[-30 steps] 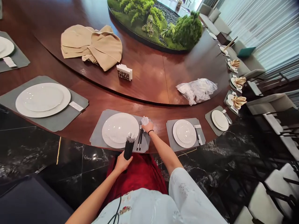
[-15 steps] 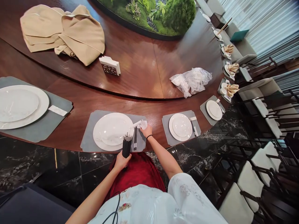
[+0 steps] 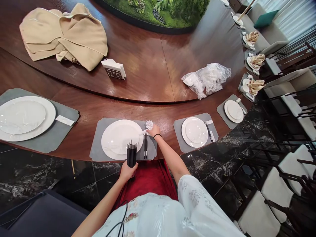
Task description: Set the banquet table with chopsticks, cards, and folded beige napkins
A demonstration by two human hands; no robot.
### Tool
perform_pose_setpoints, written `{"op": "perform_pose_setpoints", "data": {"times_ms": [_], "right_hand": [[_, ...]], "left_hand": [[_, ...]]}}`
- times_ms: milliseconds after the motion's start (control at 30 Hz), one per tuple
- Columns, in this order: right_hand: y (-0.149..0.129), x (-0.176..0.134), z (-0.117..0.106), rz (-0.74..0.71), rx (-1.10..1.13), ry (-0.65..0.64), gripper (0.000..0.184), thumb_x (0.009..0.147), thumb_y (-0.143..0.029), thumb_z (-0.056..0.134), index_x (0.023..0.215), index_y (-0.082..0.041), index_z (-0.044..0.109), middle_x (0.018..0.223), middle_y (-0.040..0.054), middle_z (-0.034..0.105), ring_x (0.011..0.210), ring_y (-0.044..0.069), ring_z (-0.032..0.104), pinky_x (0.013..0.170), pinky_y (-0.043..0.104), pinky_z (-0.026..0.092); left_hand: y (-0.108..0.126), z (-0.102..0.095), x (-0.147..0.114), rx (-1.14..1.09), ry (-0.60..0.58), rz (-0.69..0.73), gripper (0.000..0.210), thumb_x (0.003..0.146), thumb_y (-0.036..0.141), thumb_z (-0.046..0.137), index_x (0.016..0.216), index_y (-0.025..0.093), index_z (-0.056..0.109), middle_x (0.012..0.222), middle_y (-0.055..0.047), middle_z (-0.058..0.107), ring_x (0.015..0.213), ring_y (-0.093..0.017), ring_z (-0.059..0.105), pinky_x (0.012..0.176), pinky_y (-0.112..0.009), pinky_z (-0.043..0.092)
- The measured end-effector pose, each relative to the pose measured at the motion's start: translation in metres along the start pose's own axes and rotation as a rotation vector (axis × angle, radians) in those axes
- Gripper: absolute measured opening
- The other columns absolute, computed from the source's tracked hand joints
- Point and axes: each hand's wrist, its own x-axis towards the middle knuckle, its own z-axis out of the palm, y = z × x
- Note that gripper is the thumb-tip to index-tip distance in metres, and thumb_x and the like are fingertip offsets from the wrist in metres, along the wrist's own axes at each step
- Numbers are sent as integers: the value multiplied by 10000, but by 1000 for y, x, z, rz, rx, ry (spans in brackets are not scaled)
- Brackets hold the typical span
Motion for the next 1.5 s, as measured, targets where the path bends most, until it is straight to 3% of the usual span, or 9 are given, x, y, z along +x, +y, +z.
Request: {"op": "perform_pose_setpoints", "data": {"times_ms": [133,233,433,700,900,1000,1133,1300,1500], "right_hand": [[3,4,-5,-37,86,-24,409,589,-249,808,968,-181,672,970,77,708,927,221,651,872,338,488],[12,-3,-22,-111,232,-93,328,613,-265,785,909,-164,685,895,52,717,831,188,658,807,305,505],[53,-52,-53,-336,353,-257,331,589,-366,801,823,-158,694,782,22,709,713,157,639,713,266,504],[86,-82,-20,-291,210,-250,249,621,-186,725,864,-159,676,811,-1,691,733,134,609,745,246,479],[94,-109,-19,-275,228,-54,479,637,-172,705,1109,-186,620,1160,59,626,1024,184,592,919,292,450],[96,-131,-5,-186,129,21,360,708,-195,665,1064,-188,616,1093,64,618,981,186,590,874,278,459],[89,-150,21,-112,-48,-13,152,798,-222,595,947,-195,610,992,59,604,859,178,586,763,254,448],[75,-155,34,-110,-147,-48,146,834,-218,554,978,-220,582,1027,45,593,792,160,577,694,238,410],[66,-168,39,-113,-91,-26,154,809,-249,590,958,-209,593,995,62,637,841,184,613,705,243,424]], "left_hand": [[0,-4,-1,25,-2,-11,310,684,461,664,766,166,619,669,-62,687,664,-234,668,668,-335,506],[0,-6,-2,-1,3,-6,323,679,465,671,779,162,618,675,-66,690,664,-232,670,660,-330,510],[5,-10,-4,-18,24,-43,354,668,486,677,792,160,618,668,-73,691,627,-241,672,600,-329,515],[9,-8,0,-23,22,-55,359,649,490,688,761,152,638,673,-89,699,659,-255,681,599,-329,520],[6,-2,4,13,1,-34,385,636,495,697,786,143,651,679,-82,703,662,-246,680,660,-341,527],[5,2,4,2,-7,-6,385,643,489,697,801,141,656,696,-82,706,666,-240,680,667,-337,525],[4,7,4,4,-8,-11,378,657,481,693,812,138,657,699,-87,709,676,-239,683,664,-333,524],[8,12,6,-63,-40,-4,399,661,468,687,863,124,682,728,-93,718,663,-227,687,652,-325,534],[15,15,8,-85,-82,15,521,679,412,665,1110,120,672,770,-71,726,669,-213,688,696,-330,540]]}}
